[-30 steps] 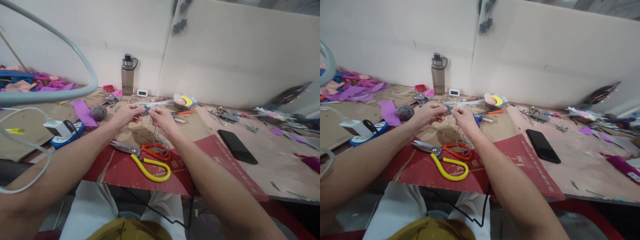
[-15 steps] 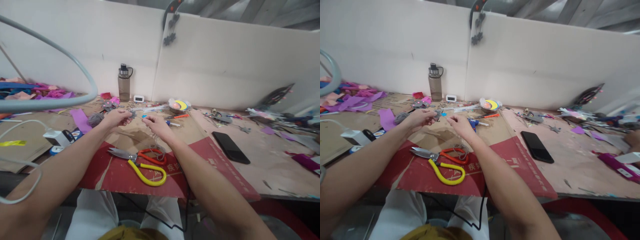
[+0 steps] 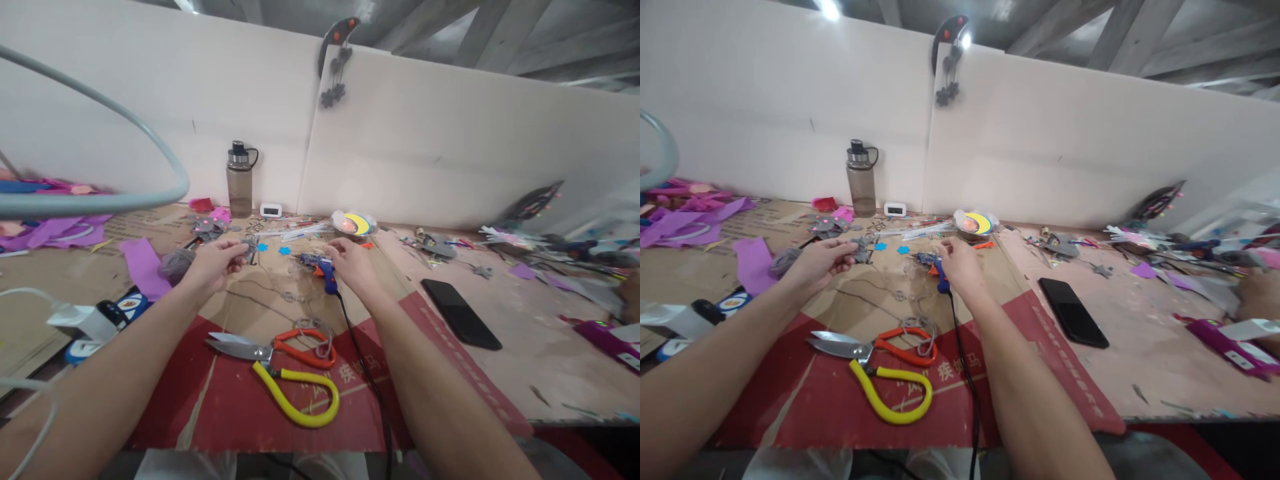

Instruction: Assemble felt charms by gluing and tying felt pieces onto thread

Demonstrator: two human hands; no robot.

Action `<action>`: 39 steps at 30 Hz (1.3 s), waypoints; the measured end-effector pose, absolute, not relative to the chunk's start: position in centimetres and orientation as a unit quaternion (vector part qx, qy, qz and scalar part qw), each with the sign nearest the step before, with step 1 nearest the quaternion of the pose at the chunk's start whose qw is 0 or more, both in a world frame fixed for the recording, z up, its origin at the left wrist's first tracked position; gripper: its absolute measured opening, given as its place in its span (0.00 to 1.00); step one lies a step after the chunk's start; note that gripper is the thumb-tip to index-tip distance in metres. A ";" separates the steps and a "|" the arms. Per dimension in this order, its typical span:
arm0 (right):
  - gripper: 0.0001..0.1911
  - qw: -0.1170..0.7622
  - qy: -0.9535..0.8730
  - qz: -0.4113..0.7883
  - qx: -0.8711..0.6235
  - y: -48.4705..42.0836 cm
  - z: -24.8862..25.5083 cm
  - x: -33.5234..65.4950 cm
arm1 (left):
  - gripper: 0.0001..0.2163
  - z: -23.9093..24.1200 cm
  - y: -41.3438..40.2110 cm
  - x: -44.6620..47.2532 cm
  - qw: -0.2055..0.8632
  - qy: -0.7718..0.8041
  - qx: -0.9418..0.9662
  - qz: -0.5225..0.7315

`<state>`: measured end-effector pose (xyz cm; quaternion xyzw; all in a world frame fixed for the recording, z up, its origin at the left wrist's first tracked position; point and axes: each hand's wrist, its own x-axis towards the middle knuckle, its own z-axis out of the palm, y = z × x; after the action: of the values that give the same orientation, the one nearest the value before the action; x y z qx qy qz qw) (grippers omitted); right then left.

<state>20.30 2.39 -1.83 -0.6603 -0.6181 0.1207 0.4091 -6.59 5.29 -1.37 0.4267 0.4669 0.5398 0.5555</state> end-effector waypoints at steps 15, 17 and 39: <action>0.11 0.555 -0.600 0.032 -0.575 0.1 0.2 20.7 | 0.05 -2.5 5.2 -5.9 0.590 0.430 0.394 0.559; 0.09 0.507 -0.672 0.043 -0.539 -2.4 0.5 18.5 | 0.05 -2.6 5.6 -6.2 0.594 0.437 0.399 0.545; 0.28 0.009 -0.869 0.141 -0.474 -11.4 -1.7 12.9 | 0.04 -1.4 5.8 -7.3 0.600 0.444 0.361 0.559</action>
<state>12.86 -11.42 -1.66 -0.4743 -0.8689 0.1413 0.0088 -7.29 5.83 -1.41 0.3607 0.4444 0.5587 0.6002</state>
